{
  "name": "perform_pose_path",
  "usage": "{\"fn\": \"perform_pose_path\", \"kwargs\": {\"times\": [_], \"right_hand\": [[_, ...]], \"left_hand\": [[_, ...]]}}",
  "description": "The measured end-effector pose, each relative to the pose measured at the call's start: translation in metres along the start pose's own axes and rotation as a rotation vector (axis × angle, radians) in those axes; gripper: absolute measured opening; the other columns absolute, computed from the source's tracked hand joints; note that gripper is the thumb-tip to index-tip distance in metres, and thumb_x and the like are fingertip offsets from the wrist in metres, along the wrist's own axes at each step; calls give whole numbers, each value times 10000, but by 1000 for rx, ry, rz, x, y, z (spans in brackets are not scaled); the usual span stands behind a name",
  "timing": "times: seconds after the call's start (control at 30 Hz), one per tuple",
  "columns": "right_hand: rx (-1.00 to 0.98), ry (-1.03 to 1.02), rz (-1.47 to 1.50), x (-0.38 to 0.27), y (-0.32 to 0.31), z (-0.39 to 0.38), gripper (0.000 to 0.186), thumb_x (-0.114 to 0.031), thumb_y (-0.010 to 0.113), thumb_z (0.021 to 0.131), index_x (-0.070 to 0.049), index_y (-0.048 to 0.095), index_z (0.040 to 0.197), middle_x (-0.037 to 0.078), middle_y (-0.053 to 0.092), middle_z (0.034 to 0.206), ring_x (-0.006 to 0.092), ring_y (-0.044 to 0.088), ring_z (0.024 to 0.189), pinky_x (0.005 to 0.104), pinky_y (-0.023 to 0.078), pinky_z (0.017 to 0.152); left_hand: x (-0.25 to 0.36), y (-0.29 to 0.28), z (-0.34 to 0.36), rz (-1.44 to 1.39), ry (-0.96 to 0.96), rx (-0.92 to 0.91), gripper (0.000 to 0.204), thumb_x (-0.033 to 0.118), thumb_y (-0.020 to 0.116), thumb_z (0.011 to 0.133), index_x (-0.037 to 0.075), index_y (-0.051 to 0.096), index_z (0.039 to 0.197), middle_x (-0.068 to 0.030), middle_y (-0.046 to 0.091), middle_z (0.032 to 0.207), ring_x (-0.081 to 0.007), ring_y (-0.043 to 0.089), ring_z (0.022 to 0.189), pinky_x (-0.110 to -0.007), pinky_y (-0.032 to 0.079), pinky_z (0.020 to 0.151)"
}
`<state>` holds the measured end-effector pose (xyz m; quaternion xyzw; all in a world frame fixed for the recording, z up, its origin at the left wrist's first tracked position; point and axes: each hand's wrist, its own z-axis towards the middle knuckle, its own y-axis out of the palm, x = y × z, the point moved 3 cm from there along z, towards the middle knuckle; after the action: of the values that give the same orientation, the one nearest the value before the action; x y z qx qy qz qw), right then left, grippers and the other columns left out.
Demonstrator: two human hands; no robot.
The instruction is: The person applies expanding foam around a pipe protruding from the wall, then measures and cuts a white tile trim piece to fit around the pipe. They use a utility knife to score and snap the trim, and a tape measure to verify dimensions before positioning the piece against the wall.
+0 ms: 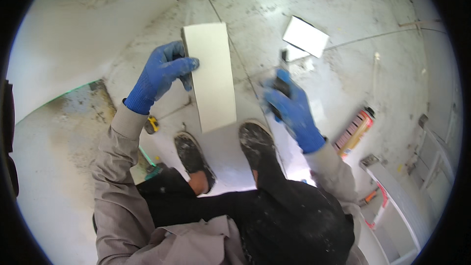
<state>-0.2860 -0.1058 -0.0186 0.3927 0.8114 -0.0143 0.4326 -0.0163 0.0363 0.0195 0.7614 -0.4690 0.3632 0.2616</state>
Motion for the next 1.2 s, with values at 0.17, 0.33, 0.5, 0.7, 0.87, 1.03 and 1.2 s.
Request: {"fn": "perform_pose_path", "kwargs": {"times": [0.17,0.33,0.5,0.7,0.87,1.03,1.2], "right_hand": [[-62,226,296,14,41,4,339,-163,718,916,-7,606,1196,74,683,945,107,630,657,222,441,474],[64,113,395,25,24,-4,333,-232,684,943,-53,584,1205,31,650,890,80,594,626,224,400,435],[280,93,-110,32,-14,-20,444,-336,655,964,-24,569,1269,16,633,914,57,530,601,199,433,520],[6,119,-157,43,-26,-56,399,-260,681,945,4,568,1221,53,657,901,95,608,627,225,462,522],[-18,393,32,44,-15,-89,360,-157,737,895,-15,572,1182,45,656,786,119,639,589,229,502,541],[-141,405,121,39,-22,-105,393,-120,648,942,-5,529,1297,91,674,951,98,657,716,223,521,608],[-203,144,-739,18,-15,-103,355,-151,571,982,-17,541,1309,161,683,1071,233,701,857,355,556,773]], "left_hand": [[-36,63,-15,-255,-123,-98,328,176,742,875,-14,630,1118,-85,690,932,-154,678,771,-295,574,695],[-70,110,-50,-158,-199,-263,583,126,748,877,-24,509,1387,-116,667,1188,-185,686,994,-310,590,776],[-70,92,-49,227,-260,-298,565,203,694,918,-32,499,1393,-129,699,964,-146,697,840,-304,567,530],[-91,90,-59,918,91,-242,483,293,634,864,-76,597,1172,-285,668,899,-450,655,854,-496,524,783],[-105,122,-71,863,119,-290,434,287,614,869,-77,600,1106,-297,663,908,-468,644,868,-521,515,801],[-113,142,-71,919,-76,-325,408,268,582,906,-60,568,1148,-289,669,892,-459,654,872,-525,517,807],[-121,149,-72,924,-4,-280,357,267,570,925,-40,568,1107,-276,679,882,-447,668,874,-521,524,806]]}}
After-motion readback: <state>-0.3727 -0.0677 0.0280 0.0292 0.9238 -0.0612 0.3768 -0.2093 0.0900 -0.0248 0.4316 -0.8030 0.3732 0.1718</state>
